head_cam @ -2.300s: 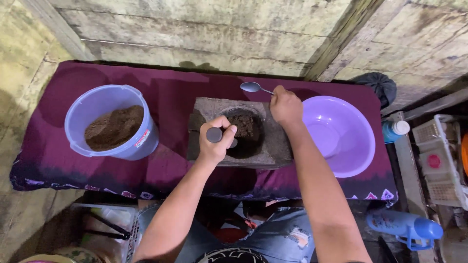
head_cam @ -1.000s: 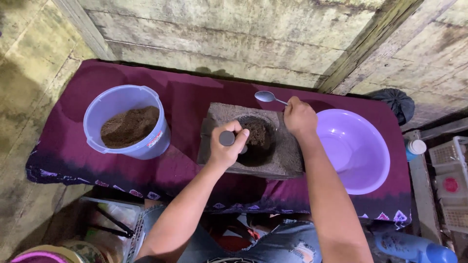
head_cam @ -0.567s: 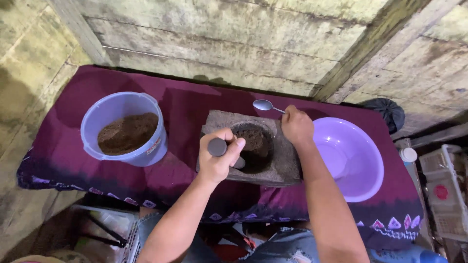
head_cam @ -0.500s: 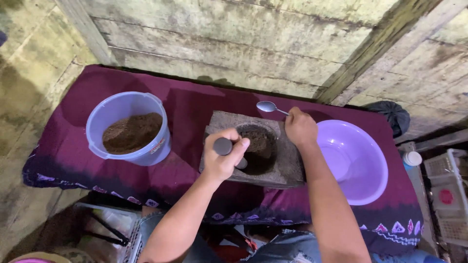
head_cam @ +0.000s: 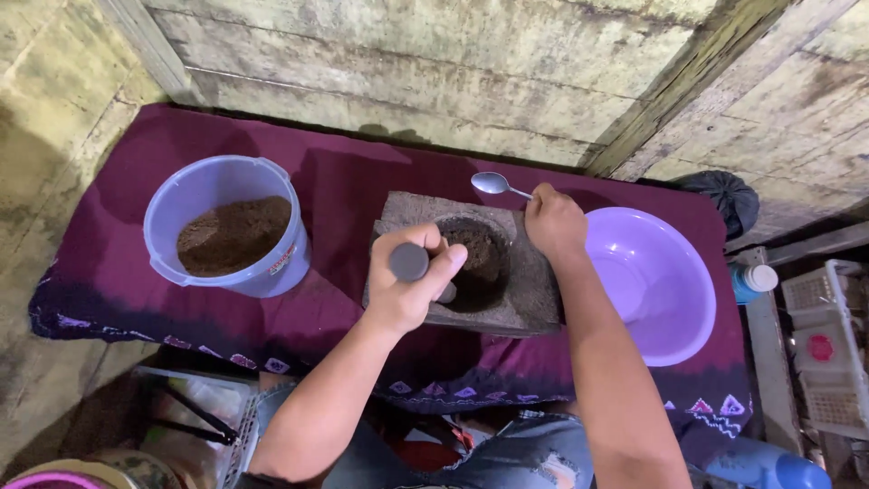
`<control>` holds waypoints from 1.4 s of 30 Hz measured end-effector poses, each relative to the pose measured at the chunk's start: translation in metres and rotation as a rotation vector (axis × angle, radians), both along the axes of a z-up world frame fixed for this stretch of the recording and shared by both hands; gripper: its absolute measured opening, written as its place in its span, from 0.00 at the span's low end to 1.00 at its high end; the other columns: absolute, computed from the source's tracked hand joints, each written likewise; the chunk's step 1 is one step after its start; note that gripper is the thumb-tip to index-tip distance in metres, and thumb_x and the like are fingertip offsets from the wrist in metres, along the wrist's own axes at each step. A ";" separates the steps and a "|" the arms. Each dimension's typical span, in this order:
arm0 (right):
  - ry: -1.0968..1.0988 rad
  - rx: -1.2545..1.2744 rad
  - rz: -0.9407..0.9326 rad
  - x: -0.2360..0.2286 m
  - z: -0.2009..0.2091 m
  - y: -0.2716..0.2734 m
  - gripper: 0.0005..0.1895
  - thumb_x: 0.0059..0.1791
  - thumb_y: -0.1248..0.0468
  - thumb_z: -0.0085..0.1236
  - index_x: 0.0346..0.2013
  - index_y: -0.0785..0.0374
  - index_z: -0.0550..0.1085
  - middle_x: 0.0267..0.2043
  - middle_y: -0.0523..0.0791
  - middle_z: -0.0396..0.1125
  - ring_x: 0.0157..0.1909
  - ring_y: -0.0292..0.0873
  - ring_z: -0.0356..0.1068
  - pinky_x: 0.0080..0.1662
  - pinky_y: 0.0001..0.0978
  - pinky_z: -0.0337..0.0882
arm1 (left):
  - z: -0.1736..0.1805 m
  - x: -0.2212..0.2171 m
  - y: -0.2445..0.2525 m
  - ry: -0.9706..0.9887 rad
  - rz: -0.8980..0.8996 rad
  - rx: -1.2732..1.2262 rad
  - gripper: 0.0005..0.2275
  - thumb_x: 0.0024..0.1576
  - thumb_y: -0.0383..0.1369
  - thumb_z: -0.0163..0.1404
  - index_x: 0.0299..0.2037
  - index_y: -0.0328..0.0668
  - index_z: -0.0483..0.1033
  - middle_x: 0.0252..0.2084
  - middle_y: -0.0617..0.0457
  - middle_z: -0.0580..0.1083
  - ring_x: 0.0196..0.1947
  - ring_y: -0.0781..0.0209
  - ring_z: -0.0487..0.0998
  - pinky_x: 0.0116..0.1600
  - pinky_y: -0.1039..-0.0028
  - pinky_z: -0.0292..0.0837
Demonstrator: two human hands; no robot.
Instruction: Grinding a dark powdery substance using a stone mortar and pestle, occasionally using a spoon to stir or reposition the material.
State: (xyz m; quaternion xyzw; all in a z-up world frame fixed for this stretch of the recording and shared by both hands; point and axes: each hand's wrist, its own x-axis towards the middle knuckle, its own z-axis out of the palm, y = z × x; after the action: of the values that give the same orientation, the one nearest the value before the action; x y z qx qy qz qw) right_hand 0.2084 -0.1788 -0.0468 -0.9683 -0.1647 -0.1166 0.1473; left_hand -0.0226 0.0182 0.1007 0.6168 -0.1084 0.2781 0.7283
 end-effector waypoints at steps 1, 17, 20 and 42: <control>-0.001 0.004 0.001 0.000 0.000 0.001 0.08 0.54 0.58 0.47 0.34 0.54 0.72 0.25 0.48 0.70 0.35 0.53 0.75 0.40 0.49 0.76 | 0.007 -0.004 0.000 -0.001 0.001 0.004 0.17 0.57 0.25 0.55 0.14 0.41 0.68 0.07 0.55 0.63 0.11 0.70 0.60 0.24 0.83 0.58; -0.028 -0.009 -0.046 0.004 -0.006 0.002 0.09 0.52 0.56 0.47 0.33 0.55 0.72 0.27 0.48 0.71 0.37 0.53 0.76 0.42 0.49 0.77 | -0.052 0.027 -0.010 0.033 0.095 0.077 0.16 0.56 0.27 0.55 0.16 0.42 0.67 0.07 0.56 0.62 0.14 0.72 0.60 0.24 0.82 0.57; -0.064 0.000 -0.021 0.006 -0.008 -0.001 0.07 0.51 0.58 0.48 0.31 0.53 0.72 0.26 0.46 0.70 0.35 0.51 0.76 0.41 0.45 0.77 | -0.019 0.017 -0.005 0.011 0.078 0.074 0.17 0.57 0.28 0.56 0.15 0.43 0.67 0.07 0.57 0.62 0.13 0.72 0.59 0.24 0.83 0.56; 0.023 0.023 -0.100 -0.003 -0.009 0.004 0.09 0.51 0.56 0.47 0.33 0.54 0.73 0.25 0.48 0.69 0.34 0.55 0.76 0.40 0.50 0.77 | -0.022 0.010 -0.010 -0.243 0.016 -0.041 0.18 0.54 0.16 0.53 0.14 0.40 0.63 0.08 0.53 0.63 0.08 0.68 0.60 0.20 0.81 0.58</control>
State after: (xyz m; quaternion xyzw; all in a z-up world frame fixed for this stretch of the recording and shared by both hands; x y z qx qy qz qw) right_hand 0.2059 -0.1747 -0.0554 -0.9748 -0.1131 -0.1145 0.1545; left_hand -0.0130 0.0079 0.0787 0.5642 -0.1853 0.3587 0.7202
